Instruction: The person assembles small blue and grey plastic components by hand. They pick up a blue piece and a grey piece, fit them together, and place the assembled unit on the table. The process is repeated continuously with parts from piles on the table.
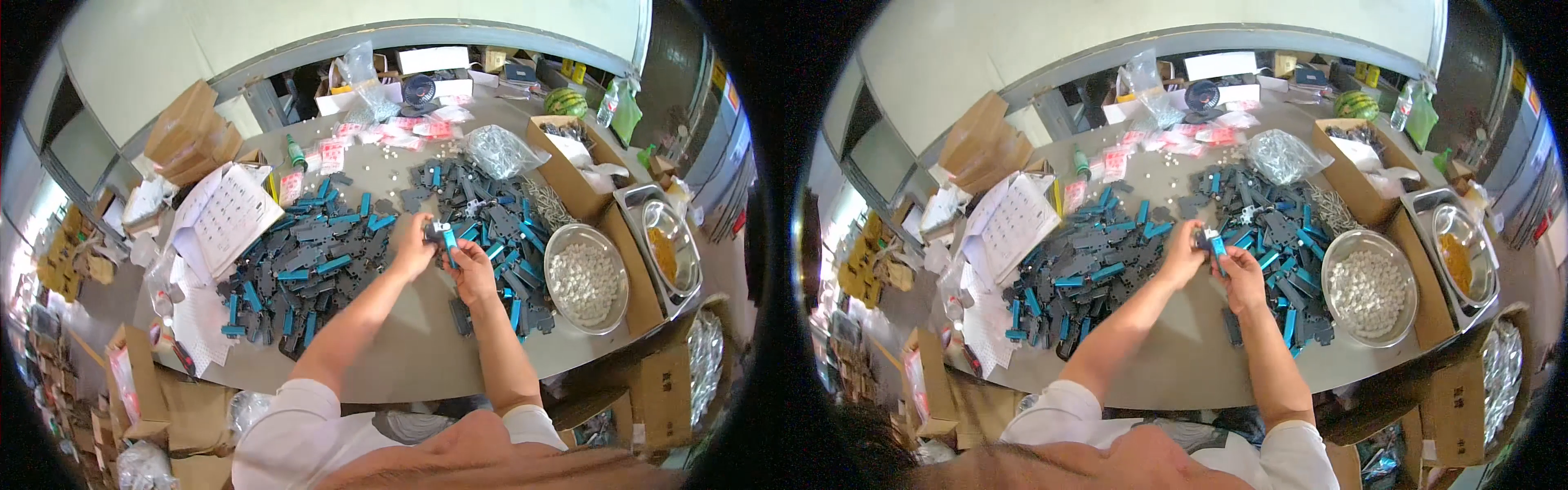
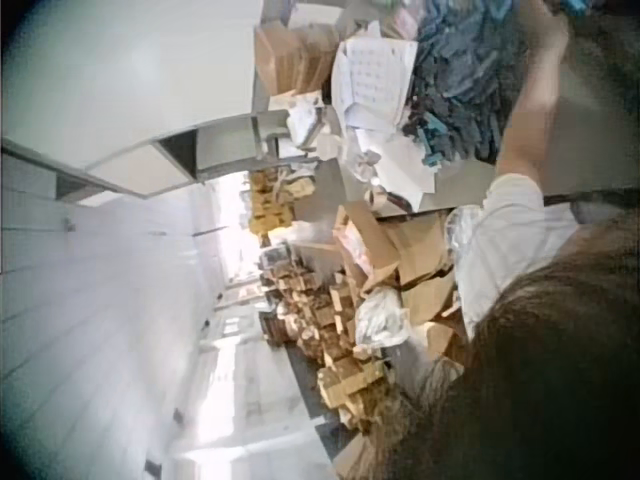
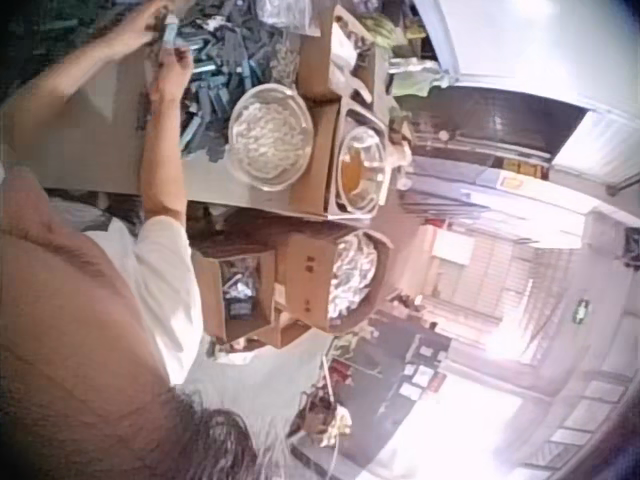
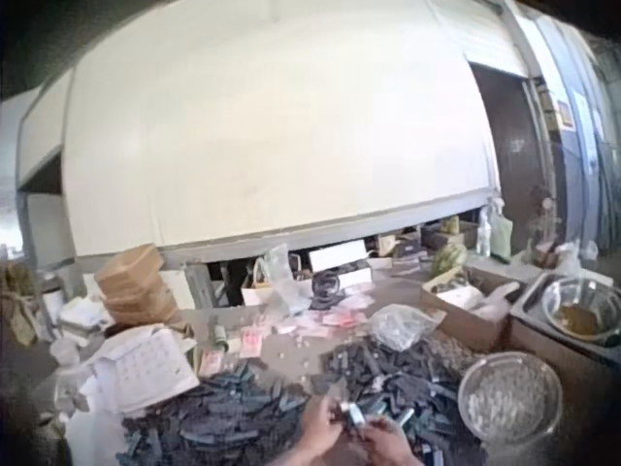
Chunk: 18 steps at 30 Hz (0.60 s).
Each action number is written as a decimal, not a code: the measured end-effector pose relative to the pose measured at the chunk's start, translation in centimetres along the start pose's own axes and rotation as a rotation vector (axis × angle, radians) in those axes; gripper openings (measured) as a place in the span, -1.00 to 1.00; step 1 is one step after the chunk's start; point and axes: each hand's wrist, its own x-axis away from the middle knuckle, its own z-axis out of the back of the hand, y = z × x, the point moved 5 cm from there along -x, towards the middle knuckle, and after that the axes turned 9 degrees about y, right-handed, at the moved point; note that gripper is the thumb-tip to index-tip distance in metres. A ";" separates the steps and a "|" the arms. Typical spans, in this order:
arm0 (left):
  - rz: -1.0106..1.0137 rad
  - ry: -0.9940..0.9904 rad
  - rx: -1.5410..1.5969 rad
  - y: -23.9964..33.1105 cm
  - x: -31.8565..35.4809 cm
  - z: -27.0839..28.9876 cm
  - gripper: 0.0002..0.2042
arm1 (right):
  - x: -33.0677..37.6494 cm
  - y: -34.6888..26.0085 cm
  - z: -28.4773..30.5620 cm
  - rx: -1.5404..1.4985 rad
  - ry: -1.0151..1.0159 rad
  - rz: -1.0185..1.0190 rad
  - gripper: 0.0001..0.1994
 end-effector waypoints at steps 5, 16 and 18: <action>0.111 0.016 0.410 0.4 4.7 -0.3 -0.64 | 0.6 0.4 -0.2 0.228 0.116 0.101 -0.89; 0.213 -0.014 0.779 2.6 5.8 1.2 -0.73 | 0.8 0.5 -1.4 0.357 -0.088 0.306 -0.92; 0.192 0.007 0.800 2.4 5.9 1.4 -0.74 | 0.8 0.7 -1.5 0.377 -0.111 0.344 -0.91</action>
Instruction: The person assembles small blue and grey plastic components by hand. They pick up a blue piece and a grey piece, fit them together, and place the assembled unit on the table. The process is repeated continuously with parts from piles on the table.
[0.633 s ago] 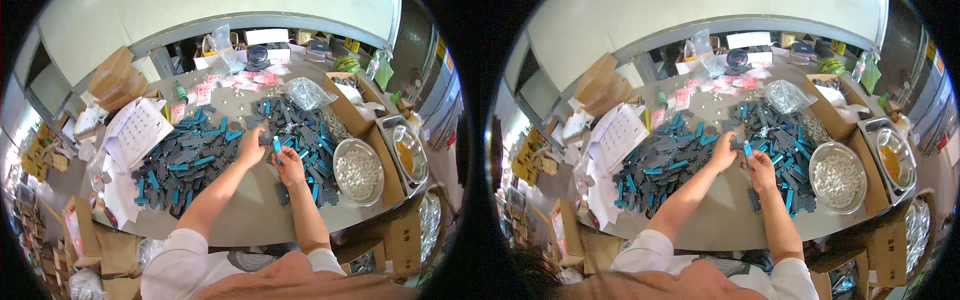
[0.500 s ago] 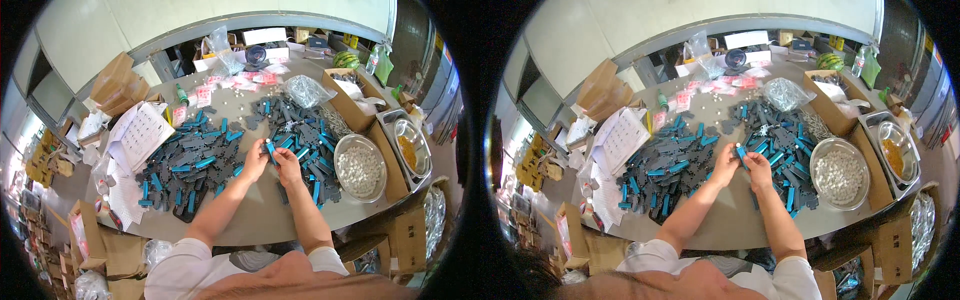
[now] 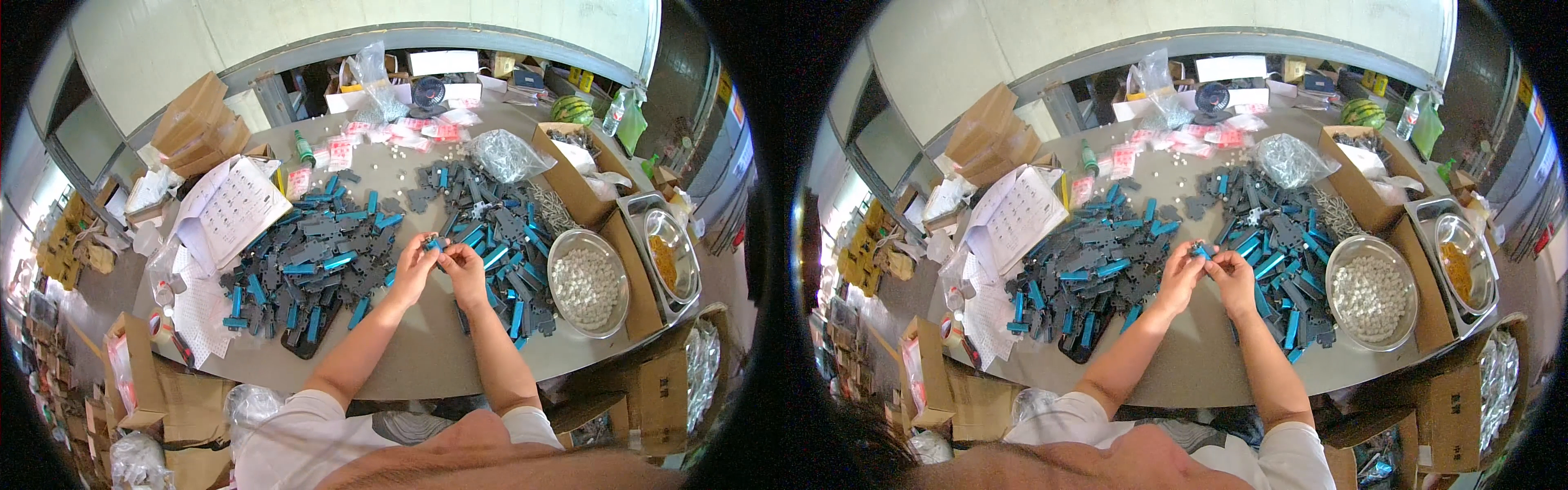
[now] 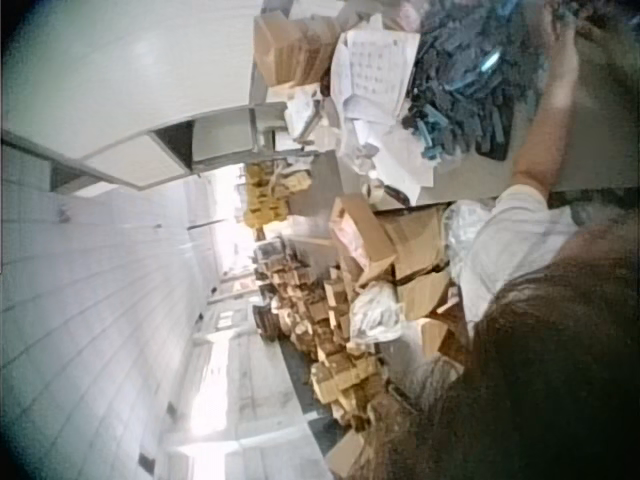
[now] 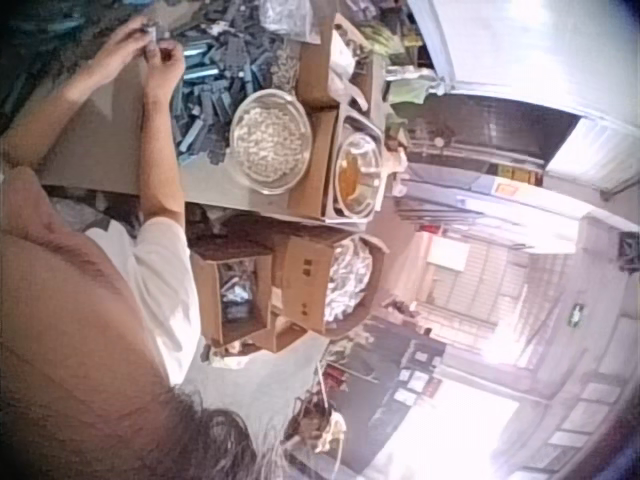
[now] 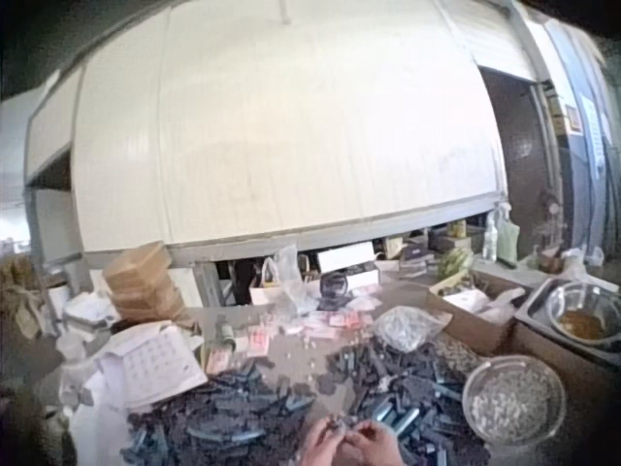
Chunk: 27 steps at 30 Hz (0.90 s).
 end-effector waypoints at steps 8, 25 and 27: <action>-0.101 0.024 -0.020 1.2 -0.6 1.2 -0.84 | 0.9 -1.2 -0.9 0.494 0.001 0.114 -0.72; 0.147 0.117 0.286 1.4 -0.7 2.7 -0.79 | 0.1 -1.2 -4.7 0.471 -0.109 0.246 -0.68; 0.074 0.130 0.297 1.8 -1.8 4.5 -0.84 | -2.4 0.4 -5.6 0.530 -0.316 0.027 -0.51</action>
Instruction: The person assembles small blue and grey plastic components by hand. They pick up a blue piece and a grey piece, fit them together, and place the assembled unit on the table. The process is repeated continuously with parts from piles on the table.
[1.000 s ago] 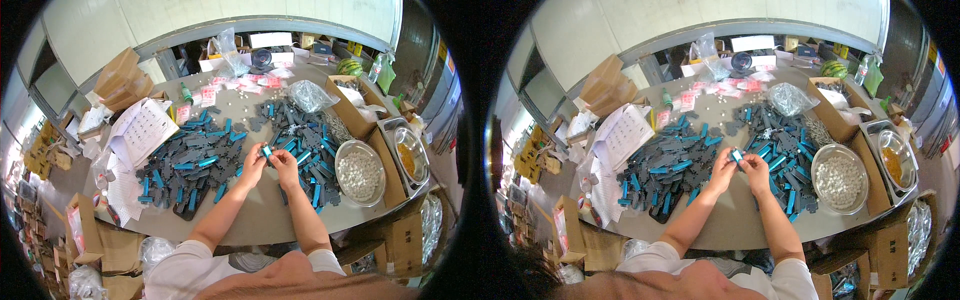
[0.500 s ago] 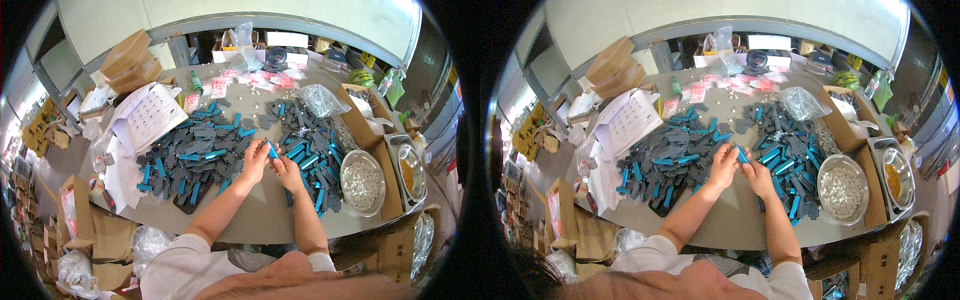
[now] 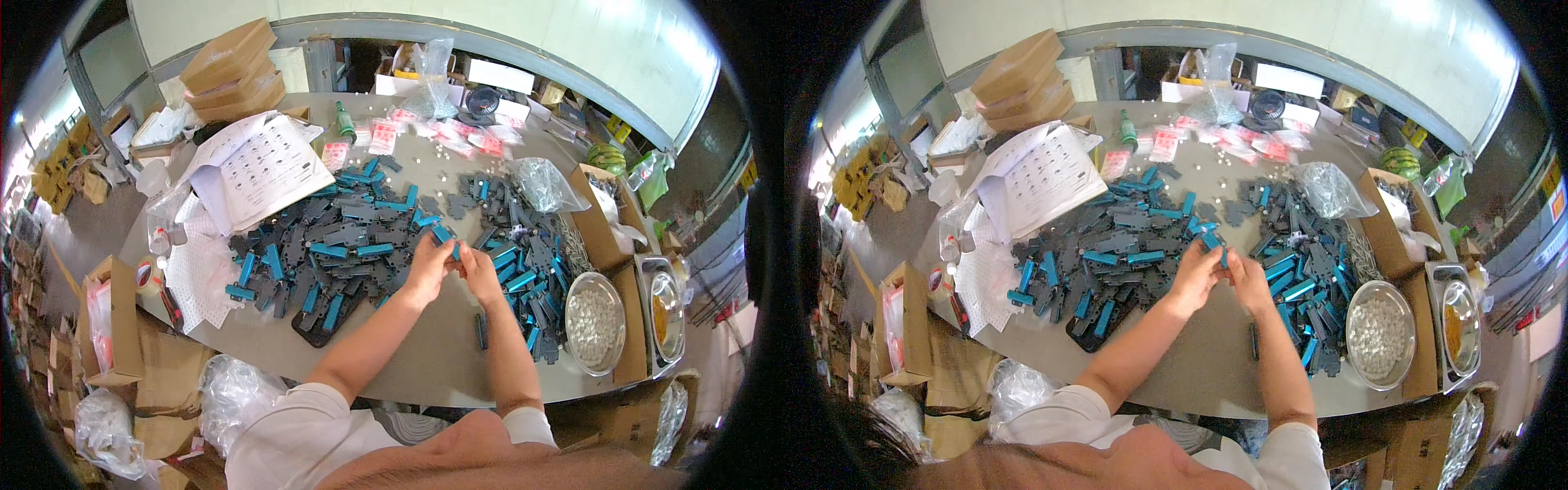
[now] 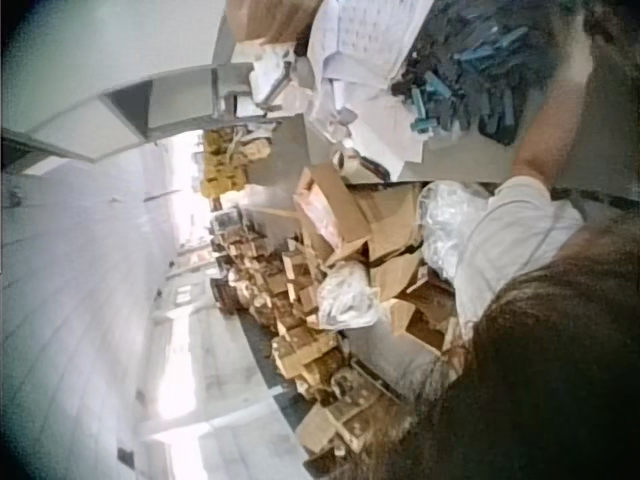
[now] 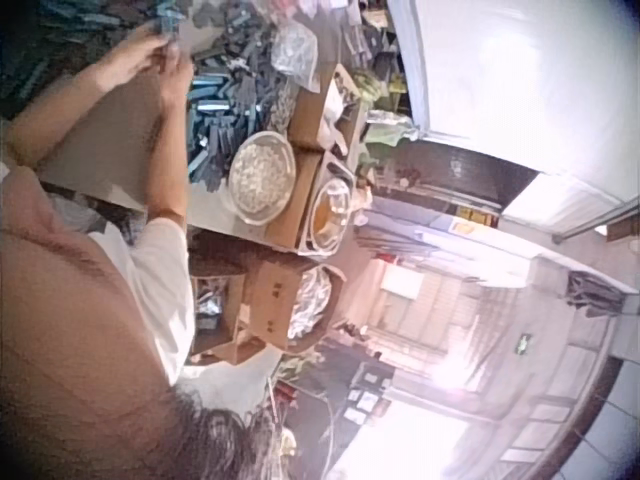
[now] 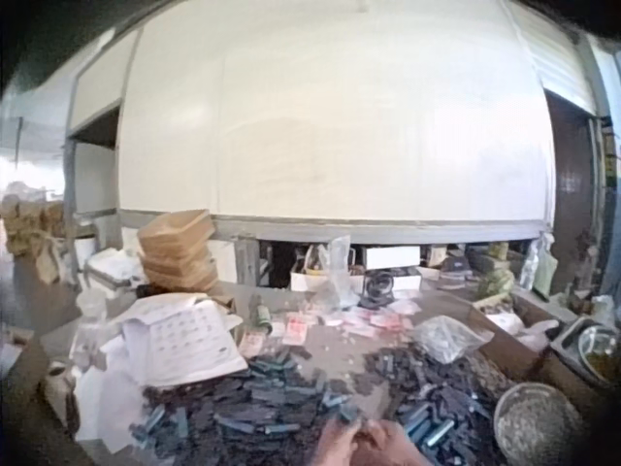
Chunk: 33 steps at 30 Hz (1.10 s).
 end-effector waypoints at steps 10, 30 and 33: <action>-0.304 0.402 0.151 8.8 -1.0 3.9 -0.07 | -15.7 2.8 -5.8 0.902 0.086 0.254 -0.79; -0.262 0.334 -0.035 7.0 -1.1 2.7 -0.41 | -8.8 -1.2 6.8 1.073 -0.114 0.168 -0.67; -0.186 0.132 -0.254 2.9 -1.6 1.4 -0.56 | -7.0 0.0 8.4 1.263 -0.288 0.255 -0.70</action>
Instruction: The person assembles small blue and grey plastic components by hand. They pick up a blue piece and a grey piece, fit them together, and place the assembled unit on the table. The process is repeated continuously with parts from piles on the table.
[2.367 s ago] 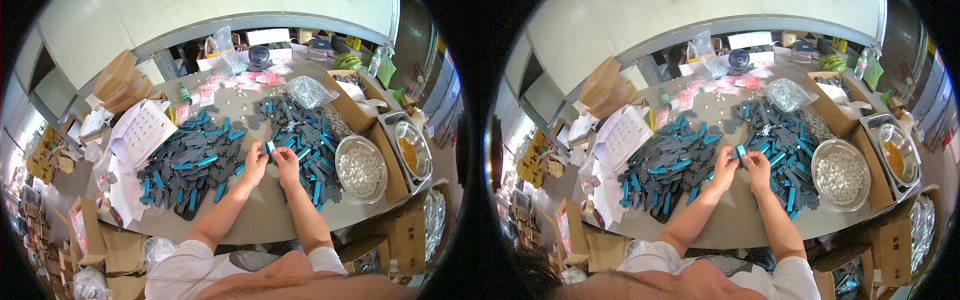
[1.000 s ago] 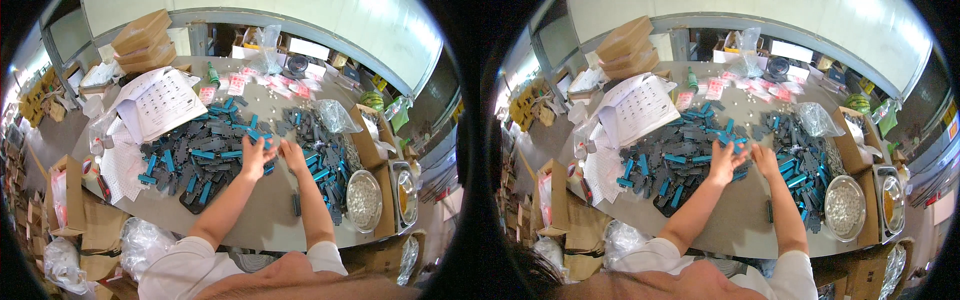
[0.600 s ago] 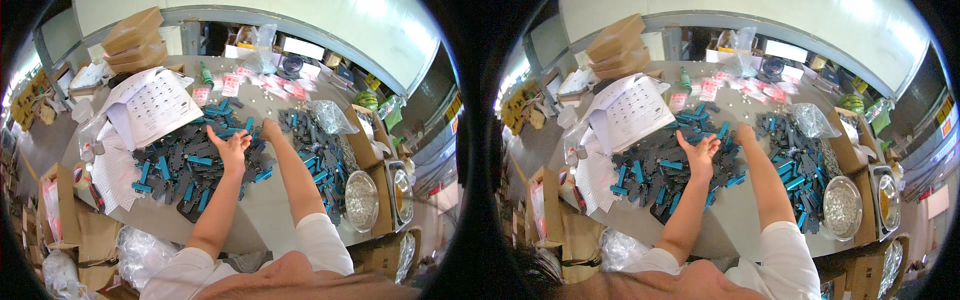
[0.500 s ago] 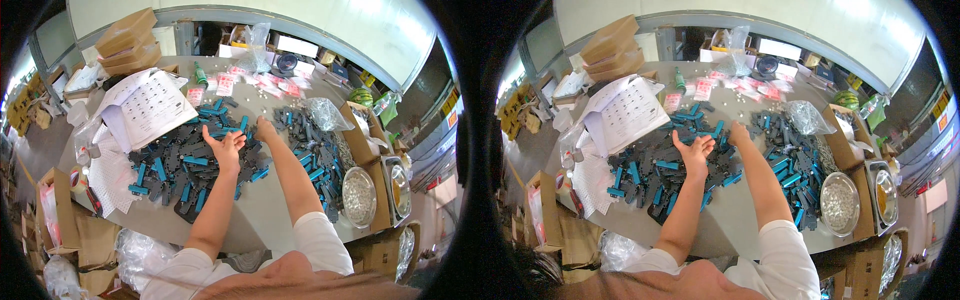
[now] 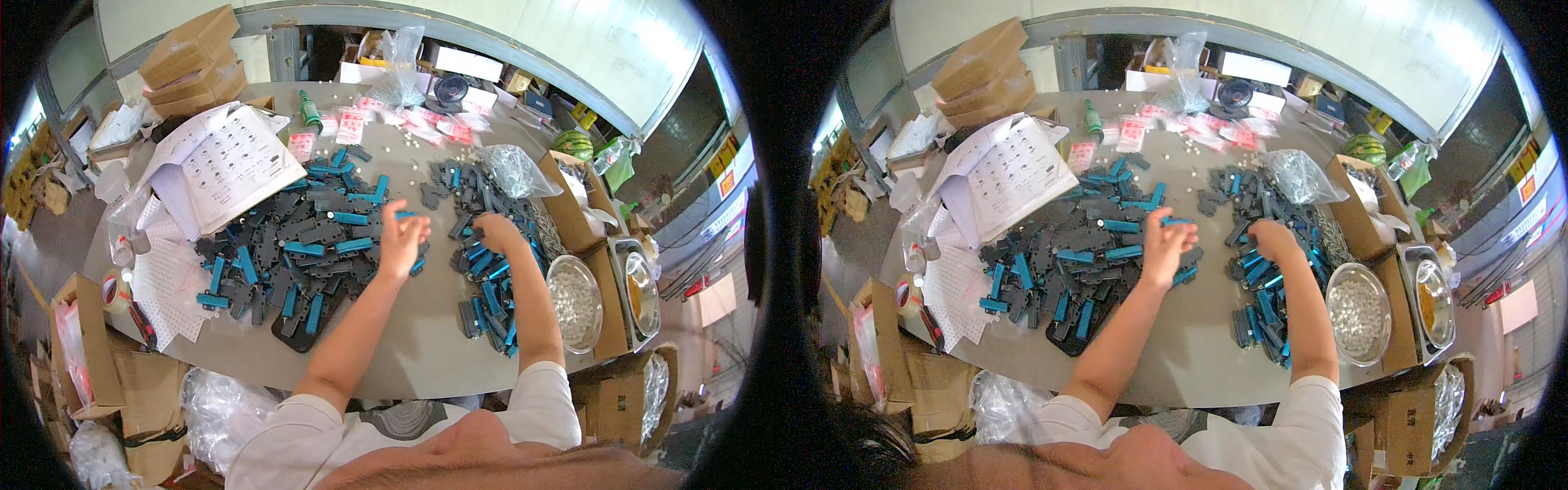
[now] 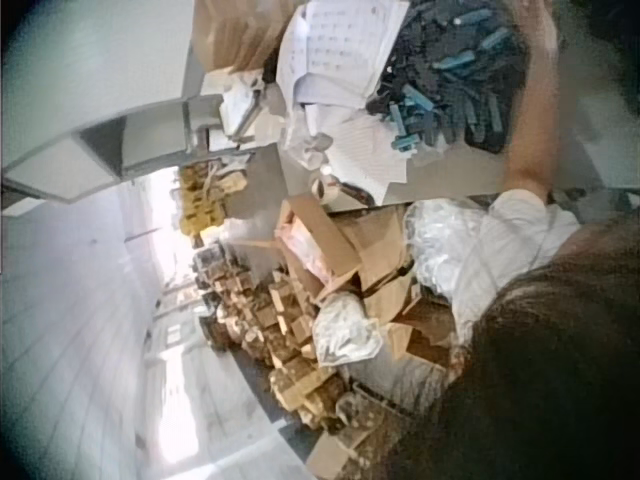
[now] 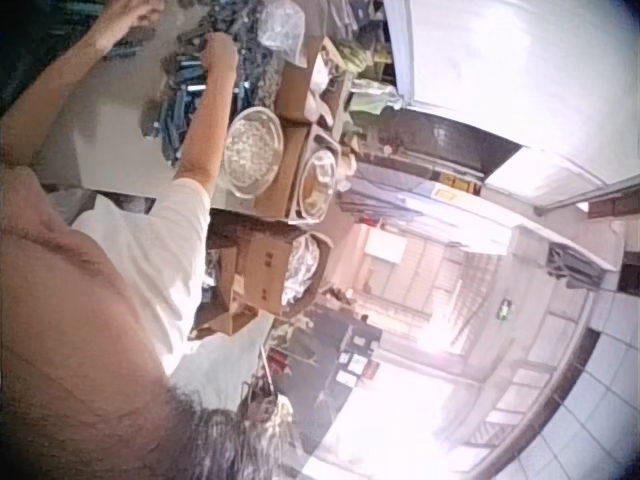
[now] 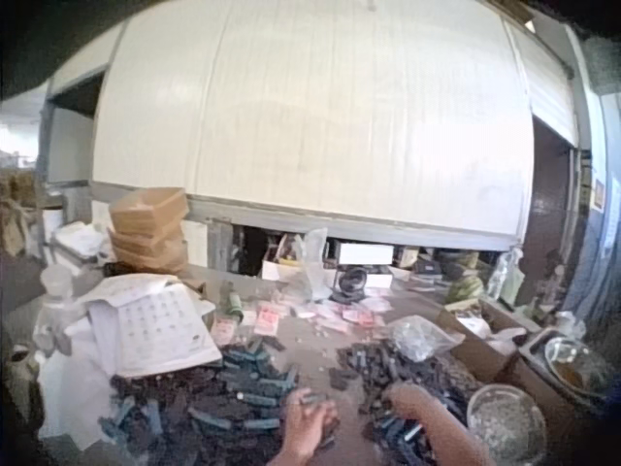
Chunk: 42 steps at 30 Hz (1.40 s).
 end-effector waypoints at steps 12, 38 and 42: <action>0.041 -0.175 -0.256 -10.2 2.8 -2.2 -0.62 | 3.3 -3.4 2.7 -0.464 0.261 -0.003 -0.64; 0.464 -0.224 0.314 -6.2 5.1 -4.4 -0.58 | 7.8 -10.0 2.5 -0.301 0.719 -0.191 -0.65; 0.460 -0.186 0.295 -6.4 5.0 -4.2 -0.58 | 7.7 -10.0 2.3 -0.315 0.769 -0.213 -0.68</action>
